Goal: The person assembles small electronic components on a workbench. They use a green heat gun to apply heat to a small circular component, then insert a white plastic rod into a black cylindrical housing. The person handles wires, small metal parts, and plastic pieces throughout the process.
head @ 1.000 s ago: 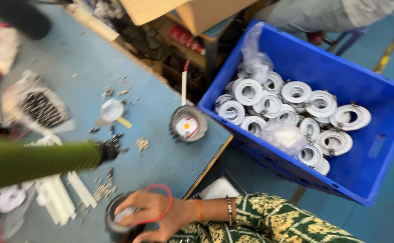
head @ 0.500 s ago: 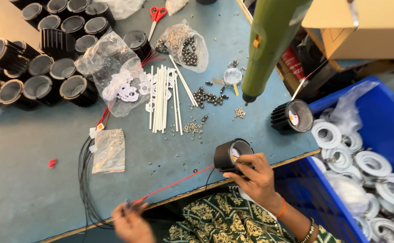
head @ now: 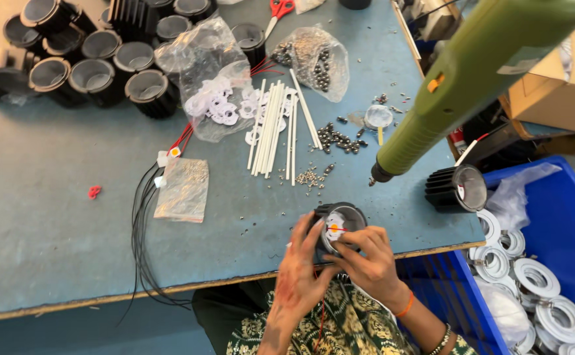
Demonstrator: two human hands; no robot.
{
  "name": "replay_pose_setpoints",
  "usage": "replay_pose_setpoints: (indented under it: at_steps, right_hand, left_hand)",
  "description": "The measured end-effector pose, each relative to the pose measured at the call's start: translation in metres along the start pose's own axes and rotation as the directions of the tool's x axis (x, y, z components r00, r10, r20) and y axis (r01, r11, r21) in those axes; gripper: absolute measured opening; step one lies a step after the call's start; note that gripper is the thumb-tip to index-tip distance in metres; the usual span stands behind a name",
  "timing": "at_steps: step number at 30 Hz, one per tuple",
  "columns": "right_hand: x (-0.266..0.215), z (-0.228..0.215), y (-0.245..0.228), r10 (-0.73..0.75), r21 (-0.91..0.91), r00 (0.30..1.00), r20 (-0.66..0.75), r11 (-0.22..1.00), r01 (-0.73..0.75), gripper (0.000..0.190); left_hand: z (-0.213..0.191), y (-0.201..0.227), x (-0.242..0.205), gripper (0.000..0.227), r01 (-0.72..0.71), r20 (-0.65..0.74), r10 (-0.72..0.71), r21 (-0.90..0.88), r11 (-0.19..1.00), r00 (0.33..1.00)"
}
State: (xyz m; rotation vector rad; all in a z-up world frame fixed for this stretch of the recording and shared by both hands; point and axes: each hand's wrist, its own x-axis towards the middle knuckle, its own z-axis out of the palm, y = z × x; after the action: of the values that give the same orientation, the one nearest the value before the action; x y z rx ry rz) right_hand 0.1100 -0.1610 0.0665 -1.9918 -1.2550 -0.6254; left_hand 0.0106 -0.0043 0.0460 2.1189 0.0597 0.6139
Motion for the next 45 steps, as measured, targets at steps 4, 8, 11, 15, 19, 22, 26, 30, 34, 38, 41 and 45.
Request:
replay_pose_setpoints:
  at_steps: [4, 8, 11, 15, 19, 22, 26, 30, 34, 38, 41, 45]
  right_hand:
    - [-0.002, -0.003, 0.010, 0.061, 0.186, 0.994, 0.088, 0.980, -0.077, 0.029]
    - [0.009, -0.008, 0.012, 0.259, 0.078, 0.966, -0.002, 0.963, -0.258, 0.020]
    - [0.019, -0.007, 0.013, 0.230, -0.011, 0.973, 0.035, 0.973, -0.229, 0.015]
    - [0.025, -0.010, 0.009, 0.227, 0.114, 0.963, 0.148, 0.963, -0.244, 0.012]
    - [0.023, -0.012, 0.008, 0.312, 0.178, 0.924, 0.219, 0.919, -0.353, 0.016]
    - [0.022, -0.013, 0.011, 0.377, 0.182, 0.864, 0.335, 0.874, -0.451, 0.016]
    - [0.024, -0.017, 0.016, 0.225, 0.153, 0.909, 0.350, 0.944, -0.293, 0.010]
    - [0.024, -0.014, 0.022, 0.307, 0.210, 0.863, 0.401, 0.886, -0.412, 0.006]
    - [0.017, -0.004, 0.017, 0.405, 0.278, 0.860, 0.310, 0.826, -0.490, 0.015]
    - [0.010, 0.006, 0.012, 0.528, 0.502, 0.810, 0.257, 0.643, -0.579, 0.041]
    - [0.014, 0.006, 0.020, 0.599, 0.464, 0.714, 0.363, 0.548, -0.696, 0.053]
    - [0.015, -0.002, 0.026, 0.697, 0.345, 0.439, 0.567, 0.282, -0.895, 0.045]
  left_hand:
    - [0.012, -0.015, 0.016, 0.080, 0.051, 0.040, -0.050, -0.015, 0.999, 0.998]
    - [0.013, -0.028, 0.009, 0.075, 0.083, 0.071, -0.080, -0.040, 0.996, 0.994]
    - [0.012, -0.033, 0.007, 0.069, 0.123, 0.127, -0.127, 0.042, 0.992, 0.984]
    - [0.006, -0.034, 0.013, 0.062, 0.000, 0.116, -0.014, 0.117, 0.993, 0.993]
    - [0.004, -0.031, 0.017, 0.061, -0.003, 0.149, -0.017, 0.130, 0.991, 0.989]
    - [0.002, -0.028, 0.018, 0.058, 0.003, 0.176, -0.028, 0.139, 0.990, 0.984]
    - [0.000, -0.027, 0.019, 0.044, -0.054, 0.207, 0.010, 0.208, 0.977, 0.978]
    - [0.002, -0.025, 0.016, 0.036, -0.140, 0.132, 0.111, 0.238, 0.961, 0.985]
    - [0.011, -0.024, 0.013, 0.048, 0.074, 0.110, -0.079, 0.044, 0.996, 0.991]
    - [0.020, -0.025, 0.007, 0.057, 0.259, 0.118, -0.252, -0.049, 0.965, 0.960]
    - [0.025, -0.021, -0.003, 0.013, -0.218, -0.019, 0.236, 0.321, 0.922, 0.971]
    - [0.032, -0.016, -0.013, 0.027, -0.214, -0.107, 0.267, 0.355, 0.910, 0.958]
